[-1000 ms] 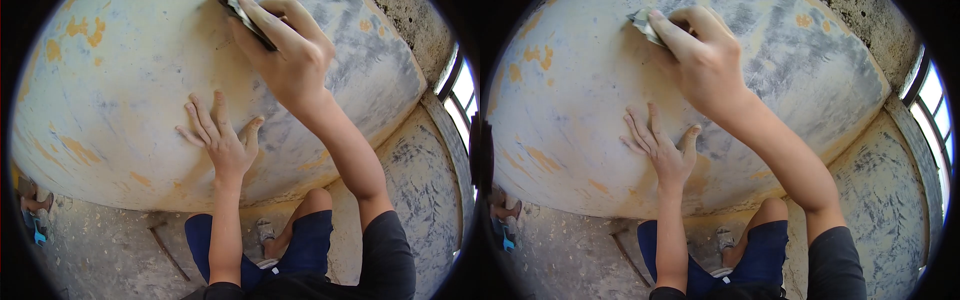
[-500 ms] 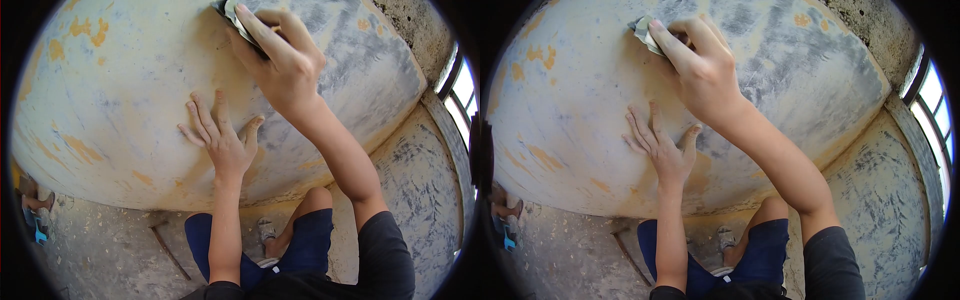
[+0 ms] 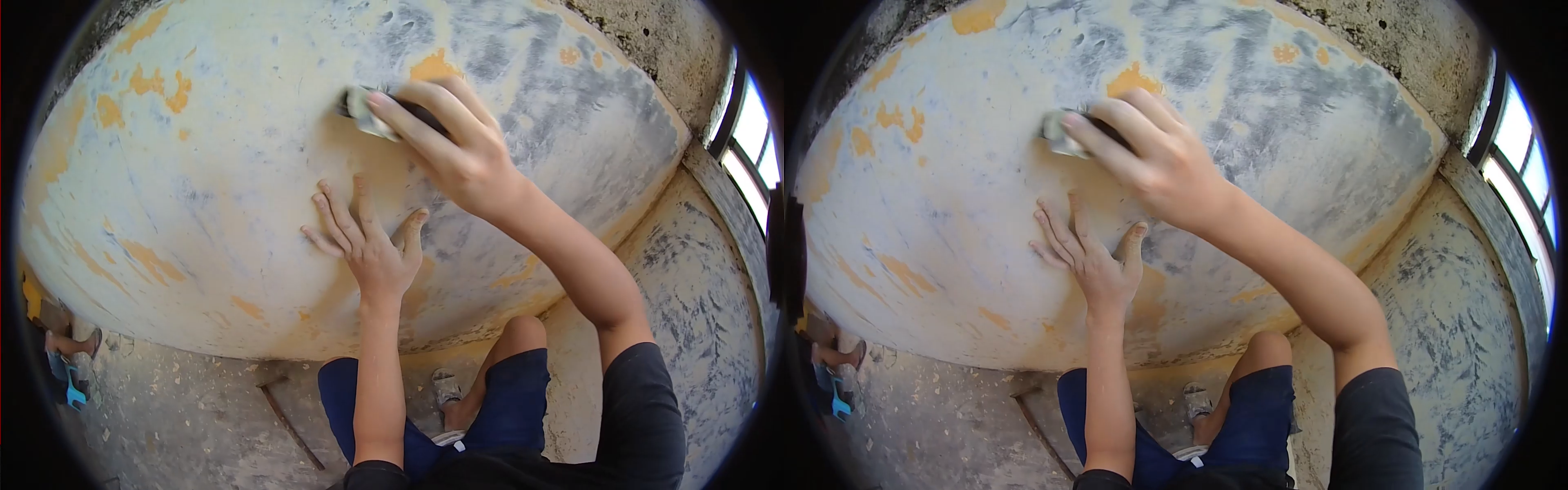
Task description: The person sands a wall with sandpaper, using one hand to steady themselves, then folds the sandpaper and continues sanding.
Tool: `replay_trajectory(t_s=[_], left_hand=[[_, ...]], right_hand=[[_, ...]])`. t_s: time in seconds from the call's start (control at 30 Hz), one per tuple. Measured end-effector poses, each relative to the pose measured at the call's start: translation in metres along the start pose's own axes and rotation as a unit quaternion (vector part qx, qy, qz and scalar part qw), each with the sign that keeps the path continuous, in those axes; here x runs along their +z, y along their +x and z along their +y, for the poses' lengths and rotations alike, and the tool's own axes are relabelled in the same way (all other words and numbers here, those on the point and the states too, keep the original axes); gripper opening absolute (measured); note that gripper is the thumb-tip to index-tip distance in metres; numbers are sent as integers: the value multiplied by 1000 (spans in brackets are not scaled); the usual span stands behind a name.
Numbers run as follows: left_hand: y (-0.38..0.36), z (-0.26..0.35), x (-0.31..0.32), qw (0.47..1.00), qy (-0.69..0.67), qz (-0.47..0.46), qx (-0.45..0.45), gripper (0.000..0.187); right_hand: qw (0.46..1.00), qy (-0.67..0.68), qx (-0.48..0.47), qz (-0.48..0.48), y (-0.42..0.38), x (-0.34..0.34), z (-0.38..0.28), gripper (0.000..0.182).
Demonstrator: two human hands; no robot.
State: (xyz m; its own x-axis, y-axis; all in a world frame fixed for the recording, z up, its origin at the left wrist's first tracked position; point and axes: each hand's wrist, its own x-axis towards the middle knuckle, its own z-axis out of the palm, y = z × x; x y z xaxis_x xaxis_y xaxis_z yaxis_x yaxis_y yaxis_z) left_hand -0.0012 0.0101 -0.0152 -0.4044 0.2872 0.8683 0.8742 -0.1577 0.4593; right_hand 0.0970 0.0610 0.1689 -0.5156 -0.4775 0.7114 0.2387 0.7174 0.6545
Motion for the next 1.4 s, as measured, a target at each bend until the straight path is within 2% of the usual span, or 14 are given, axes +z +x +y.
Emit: replay_trajectory(t_s=[0.17,0.3,0.37,0.5,0.57,0.67,0.73,0.8,0.9,1.1,1.27,1.3,1.33,1.4], left_hand=[[-1,-9,0,999,27,-29,13,101],[0,-6,-2,999,23,-37,11,102],[-2,-3,-3,999,19,-41,-1,103],[1,-4,-3,999,20,-35,4,103],[-2,-4,-2,999,19,-41,1,103],[-1,-8,-1,999,19,-36,13,103],[-2,-8,1,999,25,-32,17,102],[0,-6,-1,999,26,-34,13,102],[1,-5,-1,999,25,-25,7,102],[-1,-7,1,999,25,-24,16,102],[-3,-5,1,999,24,-29,15,104],[-2,-3,0,1000,10,-15,7,99],[0,-2,1,1000,-4,2,1,95],[0,-2,2,1000,-4,-1,2,96]], right_hand=[[995,-16,43,-87,-53,-60,6,60],[999,13,11,-50,-9,-18,13,58],[999,42,-18,-2,18,9,13,57],[999,37,-30,-9,-2,-9,12,58],[998,-8,-13,-57,-36,-41,16,61],[998,-11,-9,-69,-50,-53,21,62],[997,-11,-17,-68,-20,-34,24,62],[998,37,-58,-15,10,-6,26,62],[997,32,-70,-13,18,4,28,62],[994,3,-2,-109,-45,-65,27,64],[997,17,-41,-58,8,-12,28,57],[998,26,-41,-31,22,2,26,55],[999,33,-42,-1,28,8,26,53],[999,29,-34,-8,12,-3,26,55]])
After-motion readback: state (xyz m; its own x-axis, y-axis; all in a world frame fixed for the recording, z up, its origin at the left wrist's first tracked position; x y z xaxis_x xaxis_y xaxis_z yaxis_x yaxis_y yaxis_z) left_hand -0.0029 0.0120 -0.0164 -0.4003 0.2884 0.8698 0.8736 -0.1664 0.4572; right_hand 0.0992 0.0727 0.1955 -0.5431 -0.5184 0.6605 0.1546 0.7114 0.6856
